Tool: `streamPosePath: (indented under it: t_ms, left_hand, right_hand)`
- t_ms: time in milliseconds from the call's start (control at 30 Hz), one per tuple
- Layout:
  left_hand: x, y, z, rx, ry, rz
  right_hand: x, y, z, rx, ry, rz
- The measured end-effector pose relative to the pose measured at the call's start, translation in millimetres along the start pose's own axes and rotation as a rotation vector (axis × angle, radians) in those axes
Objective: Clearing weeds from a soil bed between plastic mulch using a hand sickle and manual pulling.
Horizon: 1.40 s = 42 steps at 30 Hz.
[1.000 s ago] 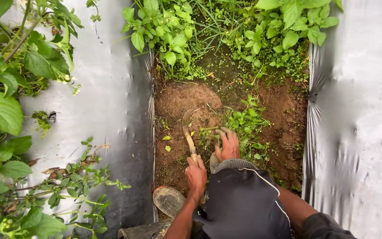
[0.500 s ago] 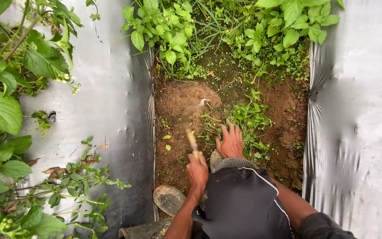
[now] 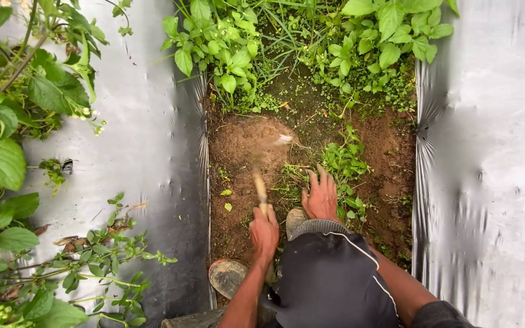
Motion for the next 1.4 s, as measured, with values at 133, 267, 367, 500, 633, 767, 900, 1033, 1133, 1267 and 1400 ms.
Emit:
streamPosePath:
  t_ms: [133, 267, 367, 500, 633, 767, 900, 1033, 1133, 1267, 1400]
  left_hand:
    - [2.2, 2.4, -16.3, 0.102, 0.070, 0.065]
    - [-10.4, -6.7, -0.1, -0.133, -0.078, 0.067]
    - [-15.5, -1.9, -34.0, -0.018, -0.020, -0.001]
    - [-16.1, -11.8, -34.7, -0.246, -0.175, 0.024]
    - [-37.1, -3.6, -21.3, -0.226, -0.175, 0.036]
    - [-32.5, -12.3, -17.2, -0.183, -0.106, -0.080]
    - [-37.9, 13.2, -24.8, -0.100, -0.101, -0.020]
    - [-30.3, 7.3, -40.7, 0.016, 0.006, -0.032]
    - [-33.7, 2.8, -30.1, -0.269, -0.183, 0.070]
    - [-32.5, 10.7, -49.3, -0.087, -0.069, 0.010]
    - [-41.4, -0.6, -19.5, -0.331, -0.213, 0.106]
  right_hand:
    - [0.1, -8.3, 2.1, 0.001, 0.017, -0.025]
    - [6.1, -3.1, 9.0, 0.001, 0.006, -0.044]
    - [7.9, -1.8, 8.0, -0.022, -0.004, -0.062]
    - [8.2, 1.3, 10.7, -0.074, -0.016, -0.090]
    - [8.6, 0.7, 11.5, -0.083, -0.025, -0.108]
    - [8.9, 6.8, 8.0, -0.108, -0.025, -0.121]
    - [4.9, 4.0, 8.8, -0.158, -0.032, -0.139]
    - [5.4, -1.9, 3.7, -0.122, -0.008, -0.152]
    - [4.2, -4.0, 3.5, -0.145, -0.022, -0.161]
    - [8.4, 7.7, 7.5, -0.115, -0.028, -0.144]
    - [12.3, 8.6, 8.3, -0.166, -0.006, -0.218]
Point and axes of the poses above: each hand's wrist, its own x-axis away from the middle knuckle, its own y-axis out of the back of the hand, z = x × y, the point moved 1 cm from there along -x, towards the middle knuckle, and after that the axes turned 2 degrees about x, right-handed, at the moved point
